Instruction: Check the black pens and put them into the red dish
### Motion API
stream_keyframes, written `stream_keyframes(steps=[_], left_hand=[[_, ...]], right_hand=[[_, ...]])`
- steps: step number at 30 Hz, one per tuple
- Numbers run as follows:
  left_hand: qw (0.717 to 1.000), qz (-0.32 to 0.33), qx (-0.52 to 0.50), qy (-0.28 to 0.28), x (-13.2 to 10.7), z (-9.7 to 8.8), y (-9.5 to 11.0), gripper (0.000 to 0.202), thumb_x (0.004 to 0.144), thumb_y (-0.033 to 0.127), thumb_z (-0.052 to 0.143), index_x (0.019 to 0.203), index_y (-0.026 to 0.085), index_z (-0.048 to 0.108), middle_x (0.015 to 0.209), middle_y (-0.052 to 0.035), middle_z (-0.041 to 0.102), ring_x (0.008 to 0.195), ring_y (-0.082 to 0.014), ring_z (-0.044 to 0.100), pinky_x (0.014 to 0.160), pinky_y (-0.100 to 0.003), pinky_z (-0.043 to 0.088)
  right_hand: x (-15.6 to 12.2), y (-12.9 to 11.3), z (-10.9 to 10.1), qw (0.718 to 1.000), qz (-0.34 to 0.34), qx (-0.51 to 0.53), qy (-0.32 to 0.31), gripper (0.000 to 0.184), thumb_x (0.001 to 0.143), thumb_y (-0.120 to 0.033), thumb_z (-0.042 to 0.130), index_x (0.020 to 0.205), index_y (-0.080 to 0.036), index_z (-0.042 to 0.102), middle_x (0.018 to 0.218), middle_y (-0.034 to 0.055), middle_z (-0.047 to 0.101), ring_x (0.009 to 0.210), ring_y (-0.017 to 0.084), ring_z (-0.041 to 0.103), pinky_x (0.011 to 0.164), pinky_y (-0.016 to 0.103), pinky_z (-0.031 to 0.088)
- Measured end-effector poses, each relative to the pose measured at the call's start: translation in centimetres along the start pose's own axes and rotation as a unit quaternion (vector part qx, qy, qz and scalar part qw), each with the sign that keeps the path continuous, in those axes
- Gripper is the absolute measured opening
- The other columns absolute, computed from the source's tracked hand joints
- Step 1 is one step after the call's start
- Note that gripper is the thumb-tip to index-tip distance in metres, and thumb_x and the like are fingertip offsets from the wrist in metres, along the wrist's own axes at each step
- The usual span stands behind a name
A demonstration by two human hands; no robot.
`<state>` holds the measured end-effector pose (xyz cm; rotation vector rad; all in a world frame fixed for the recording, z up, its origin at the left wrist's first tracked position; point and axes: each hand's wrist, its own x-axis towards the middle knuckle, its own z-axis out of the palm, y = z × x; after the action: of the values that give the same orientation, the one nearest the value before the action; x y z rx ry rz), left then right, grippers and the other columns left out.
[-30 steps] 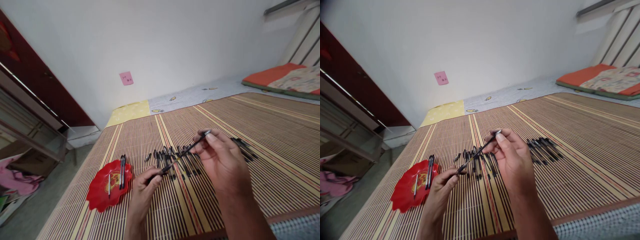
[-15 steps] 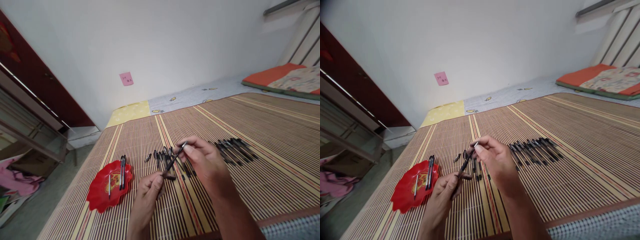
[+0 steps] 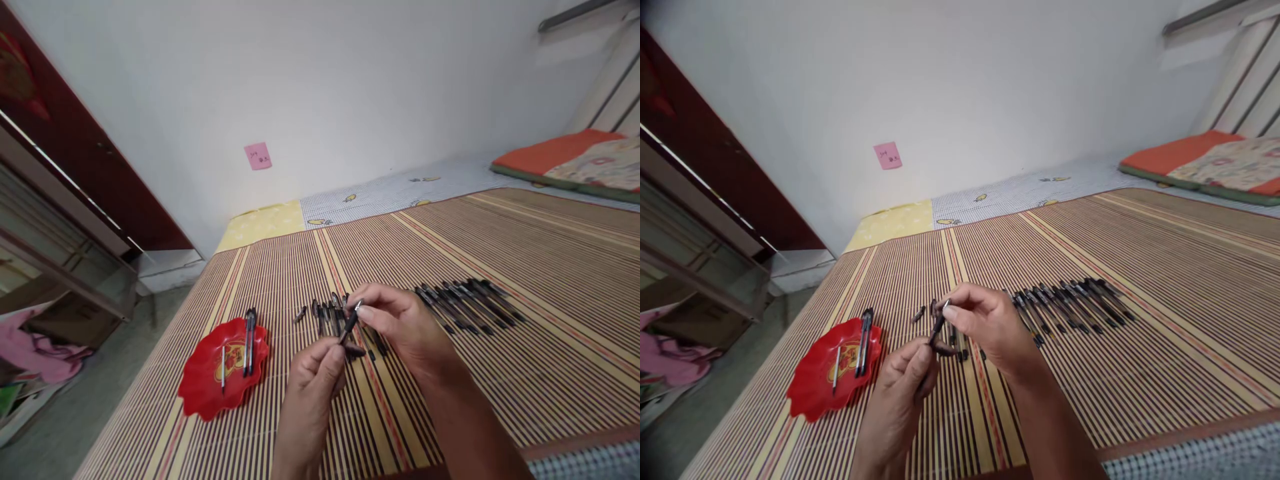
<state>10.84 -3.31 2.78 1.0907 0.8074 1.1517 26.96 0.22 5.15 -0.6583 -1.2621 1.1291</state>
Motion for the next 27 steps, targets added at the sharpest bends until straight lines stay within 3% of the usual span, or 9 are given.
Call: stream_keyframes(steps=[3, 8, 11, 17, 22, 27], left_hand=[[0.997, 0.026, 0.065, 0.043, 0.0, 0.1, 0.6, 0.02, 0.084, 0.038, 0.074, 0.089, 0.018, 0.076, 0.062, 0.0042, 0.045, 0.054, -0.0074, 0.03, 0.051, -0.019, 0.027], [0.997, 0.011, 0.039, 0.065, 0.1, 0.5, 0.8, 0.022, 0.081, 0.041, 0.075, 0.084, 0.019, 0.076, 0.056, 0.0057, 0.042, 0.05, -0.0076, 0.024, 0.047, -0.02, 0.023], [0.997, 0.007, 0.043, 0.065, 0.1, 0.7, 0.7, 0.022, 0.082, 0.041, 0.074, 0.083, 0.019, 0.075, 0.054, 0.0062, 0.042, 0.049, -0.0076, 0.026, 0.047, -0.02, 0.026], [0.987, 0.047, 0.139, 0.058, 0.0, 0.7, 0.9, 0.021, 0.088, 0.038, 0.067, 0.09, 0.019, 0.076, 0.075, -0.0013, 0.065, 0.073, -0.0157, 0.056, 0.069, -0.025, 0.044], [0.991, 0.031, 0.125, 0.047, 0.1, 0.5, 0.6, 0.023, 0.088, 0.04, 0.067, 0.092, 0.02, 0.076, 0.073, 0.0002, 0.062, 0.069, -0.0136, 0.053, 0.069, -0.024, 0.044], [0.984, 0.049, 0.157, 0.066, 0.0, 0.8, 0.7, 0.022, 0.088, 0.038, 0.066, 0.094, 0.019, 0.075, 0.073, -0.0007, 0.063, 0.07, -0.0156, 0.056, 0.068, -0.025, 0.046]], right_hand=[[0.1, -0.2, -0.1, 0.999, 0.03, 0.018, 0.017, 0.012, 0.076, -0.027, 0.078, 0.075, -0.02, 0.068, 0.077, -0.0008, 0.062, 0.07, 0.013, 0.057, 0.065, 0.026, 0.048], [0.1, 0.7, -0.1, 0.992, 0.072, 0.097, 0.023, 0.025, 0.084, -0.039, 0.071, 0.101, -0.02, 0.072, 0.08, 0.0013, 0.065, 0.067, 0.012, 0.057, 0.062, 0.025, 0.047], [0.0, 0.9, -0.2, 0.992, 0.074, 0.1, 0.032, 0.019, 0.081, -0.032, 0.075, 0.095, -0.02, 0.072, 0.081, 0.0006, 0.065, 0.069, 0.012, 0.056, 0.064, 0.025, 0.047], [0.0, 0.5, -0.5, 0.993, 0.079, 0.075, 0.038, 0.014, 0.079, -0.028, 0.077, 0.081, -0.02, 0.066, 0.068, -0.0046, 0.057, 0.06, 0.009, 0.048, 0.056, 0.021, 0.041], [0.0, 0.6, -0.5, 0.99, 0.092, 0.108, 0.011, 0.021, 0.082, -0.035, 0.074, 0.097, -0.02, 0.069, 0.074, -0.0016, 0.06, 0.063, 0.01, 0.051, 0.058, 0.023, 0.043], [0.1, 0.4, 0.0, 0.991, 0.084, 0.093, 0.048, 0.019, 0.076, -0.032, 0.079, 0.076, -0.019, 0.066, 0.07, -0.0037, 0.055, 0.059, 0.009, 0.047, 0.056, 0.023, 0.041]])
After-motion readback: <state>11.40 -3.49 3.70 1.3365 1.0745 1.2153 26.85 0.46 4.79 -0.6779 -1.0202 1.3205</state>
